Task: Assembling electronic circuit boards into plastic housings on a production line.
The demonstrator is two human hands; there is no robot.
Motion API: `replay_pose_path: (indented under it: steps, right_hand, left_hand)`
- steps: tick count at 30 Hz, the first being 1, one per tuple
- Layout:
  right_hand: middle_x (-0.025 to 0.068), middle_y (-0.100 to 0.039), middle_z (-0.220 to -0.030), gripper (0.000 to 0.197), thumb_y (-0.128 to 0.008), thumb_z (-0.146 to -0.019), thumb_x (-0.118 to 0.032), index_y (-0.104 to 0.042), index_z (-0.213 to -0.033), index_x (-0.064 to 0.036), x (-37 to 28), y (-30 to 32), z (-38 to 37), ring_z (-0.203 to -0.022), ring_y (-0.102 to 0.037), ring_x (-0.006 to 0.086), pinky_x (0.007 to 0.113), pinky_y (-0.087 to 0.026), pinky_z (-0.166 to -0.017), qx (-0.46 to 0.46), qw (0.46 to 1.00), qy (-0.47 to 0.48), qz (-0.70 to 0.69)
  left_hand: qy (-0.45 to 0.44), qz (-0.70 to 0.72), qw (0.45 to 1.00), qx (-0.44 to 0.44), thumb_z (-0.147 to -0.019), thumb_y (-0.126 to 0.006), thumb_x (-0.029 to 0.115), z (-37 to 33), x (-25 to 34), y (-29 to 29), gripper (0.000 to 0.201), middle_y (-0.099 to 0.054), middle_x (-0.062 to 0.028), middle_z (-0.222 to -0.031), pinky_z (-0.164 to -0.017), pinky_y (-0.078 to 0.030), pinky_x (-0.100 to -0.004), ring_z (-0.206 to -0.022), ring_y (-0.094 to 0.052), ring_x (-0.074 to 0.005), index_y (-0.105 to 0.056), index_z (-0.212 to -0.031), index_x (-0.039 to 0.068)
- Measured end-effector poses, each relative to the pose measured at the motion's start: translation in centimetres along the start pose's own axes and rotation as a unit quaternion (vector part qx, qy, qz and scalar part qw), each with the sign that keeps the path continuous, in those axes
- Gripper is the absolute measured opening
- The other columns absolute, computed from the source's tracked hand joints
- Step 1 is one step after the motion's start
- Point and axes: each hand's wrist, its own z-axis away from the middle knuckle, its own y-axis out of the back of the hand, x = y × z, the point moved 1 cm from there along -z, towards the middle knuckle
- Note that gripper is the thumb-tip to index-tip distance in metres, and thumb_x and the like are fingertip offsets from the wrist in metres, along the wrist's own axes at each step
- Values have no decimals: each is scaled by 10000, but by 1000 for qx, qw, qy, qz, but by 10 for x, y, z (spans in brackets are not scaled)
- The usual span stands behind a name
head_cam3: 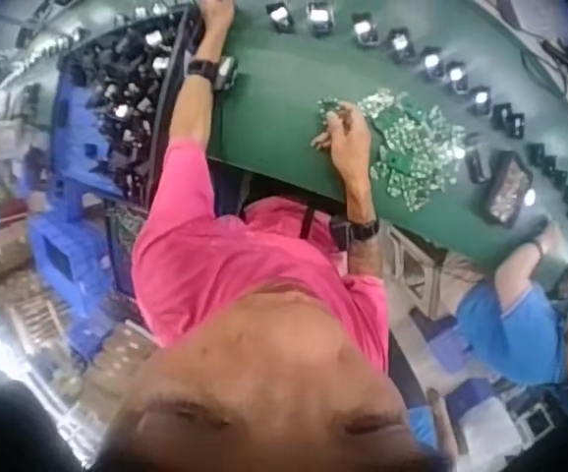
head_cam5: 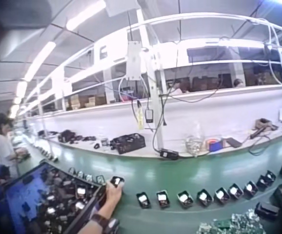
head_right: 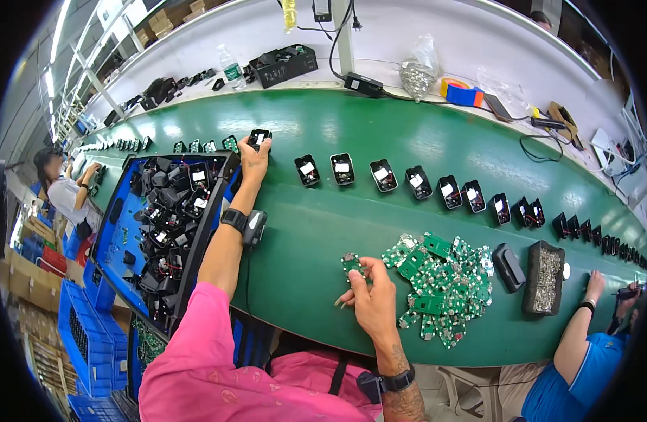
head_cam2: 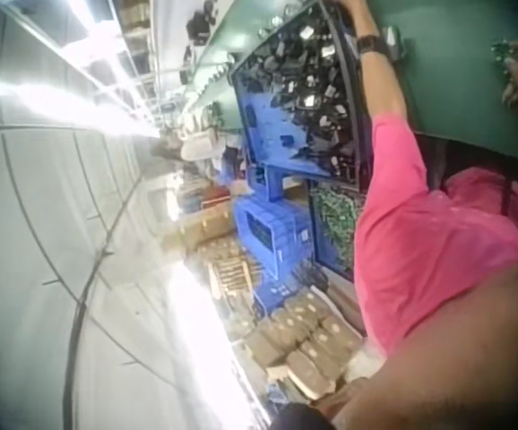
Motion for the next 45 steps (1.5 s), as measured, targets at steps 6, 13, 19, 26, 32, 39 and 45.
replay_pose_path:
  steps: [6, 13, 19, 26, 32, 39, 45]
  right_hand:
    - [91, -617, -938, 272, -612, -967, -48, -544, -1215, 39, 3, 4, -3, -627, -671, 127, 227, -515, -493, -9, 1000, 6, -10]
    - [73, -649, -840, 202, -669, -921, 0, -592, -1098, 58, 0, 16, 0, -599, -624, 106, 205, -444, -457, 91, 990, 9, -110]
    - [42, -626, -739, 189, -657, -951, -32, -636, -1130, 27, -61, 6, 11, -536, -573, 80, 207, -430, -444, 87, 990, 63, -93]
    - [28, -628, -683, 209, -674, -940, -35, -654, -1142, 10, -74, -2, 22, -542, -581, 56, 211, -430, -449, -34, 989, 147, -1]
    - [26, -637, -698, 218, -678, -951, -68, -647, -1154, 6, -67, -7, 20, -538, -568, 49, 208, -425, -443, -40, 994, 98, -28]
    - [15, -634, -695, 223, -676, -956, -72, -633, -1157, 15, -65, -8, 14, -537, -554, 43, 203, -423, -453, -38, 997, 65, -9]
    - [16, -622, -671, 259, -698, -943, -86, -617, -1163, 24, -56, -10, 8, -531, -536, 46, 219, -399, -452, -9, 994, 91, 51]
  left_hand:
    - [11, 31, 994, -100, -796, -762, 425, 4, 11, 6, 829, -643, -273, -1122, -906, -511, -419, -1018, -661, -377, -360, -1363, -27]
    - [-84, 133, 983, -98, -726, -807, 215, 77, 117, 61, 778, -641, -233, -1196, -961, -505, -380, -1095, -660, -307, -437, -1357, -49]
    - [-77, 115, 957, -253, -655, -824, 81, 179, 181, 134, 803, -636, -146, -1243, -895, -539, -335, -1016, -675, -218, -464, -1368, -5]
    - [-34, 106, 948, -299, -616, -859, 137, 202, 195, 145, 802, -694, -143, -1082, -871, -548, -357, -928, -708, -264, -514, -1332, 28]
    - [-49, 117, 938, -322, -582, -840, 89, 209, 196, 148, 824, -689, -148, -1088, -866, -551, -365, -942, -709, -266, -513, -1336, 42]
    - [61, 199, 901, -380, -643, -803, 23, 214, 209, 151, 807, -643, -156, -1199, -865, -570, -350, -936, -709, -226, -471, -1378, 45]
    - [239, 397, 766, -445, -877, -623, -34, 224, 210, 145, 630, -594, -143, -1281, -731, -568, -251, -877, -670, -145, -384, -1453, 57]
